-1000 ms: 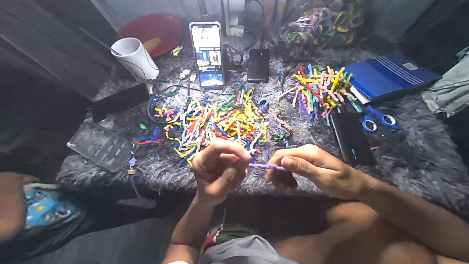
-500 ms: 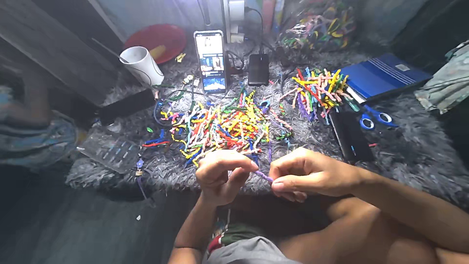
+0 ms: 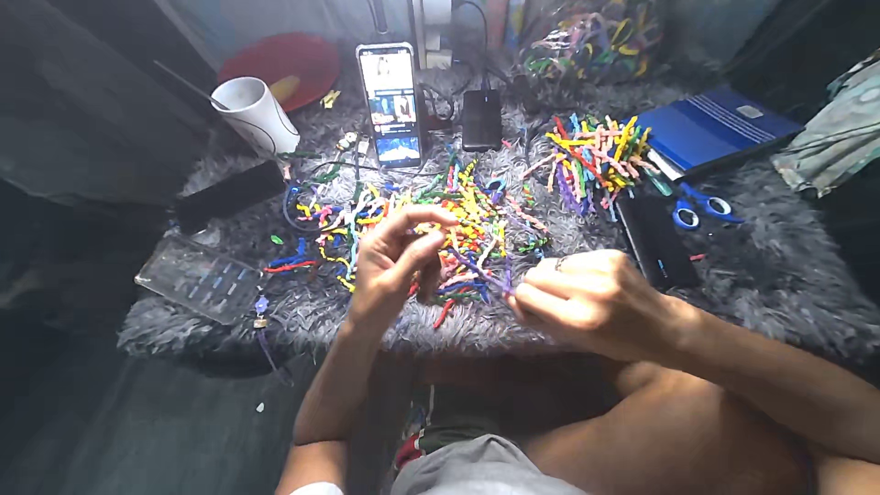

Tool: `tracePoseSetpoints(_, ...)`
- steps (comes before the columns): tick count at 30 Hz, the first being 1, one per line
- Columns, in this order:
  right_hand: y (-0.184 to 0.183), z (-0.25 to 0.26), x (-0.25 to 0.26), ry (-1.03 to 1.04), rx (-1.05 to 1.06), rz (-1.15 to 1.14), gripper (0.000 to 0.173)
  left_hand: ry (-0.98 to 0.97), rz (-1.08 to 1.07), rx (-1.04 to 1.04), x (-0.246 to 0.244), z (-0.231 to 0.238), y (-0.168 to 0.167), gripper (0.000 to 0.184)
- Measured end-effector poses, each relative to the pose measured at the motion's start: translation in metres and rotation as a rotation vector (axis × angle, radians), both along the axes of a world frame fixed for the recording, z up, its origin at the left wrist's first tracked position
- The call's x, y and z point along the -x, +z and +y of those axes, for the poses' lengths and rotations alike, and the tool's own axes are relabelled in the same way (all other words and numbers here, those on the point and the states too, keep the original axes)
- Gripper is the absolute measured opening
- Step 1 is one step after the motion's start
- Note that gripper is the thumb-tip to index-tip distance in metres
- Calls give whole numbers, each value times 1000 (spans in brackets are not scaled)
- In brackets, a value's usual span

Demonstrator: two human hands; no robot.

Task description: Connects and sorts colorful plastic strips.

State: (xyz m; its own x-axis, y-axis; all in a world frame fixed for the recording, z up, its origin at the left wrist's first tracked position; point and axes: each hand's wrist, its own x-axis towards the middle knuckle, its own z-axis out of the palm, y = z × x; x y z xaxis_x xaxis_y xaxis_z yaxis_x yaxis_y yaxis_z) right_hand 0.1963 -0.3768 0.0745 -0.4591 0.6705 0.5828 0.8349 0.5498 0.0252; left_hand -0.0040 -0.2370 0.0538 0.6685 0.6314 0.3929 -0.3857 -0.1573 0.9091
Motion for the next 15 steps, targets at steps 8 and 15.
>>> tracePoseSetpoints(8,-6,47,-106,-912,173,168,49,553,666,-736,-21,161,-3,67)
tracePoseSetpoints(15,-43,50,-93,-882,253,77,49,564,841,-710,-51,203,-29,89)
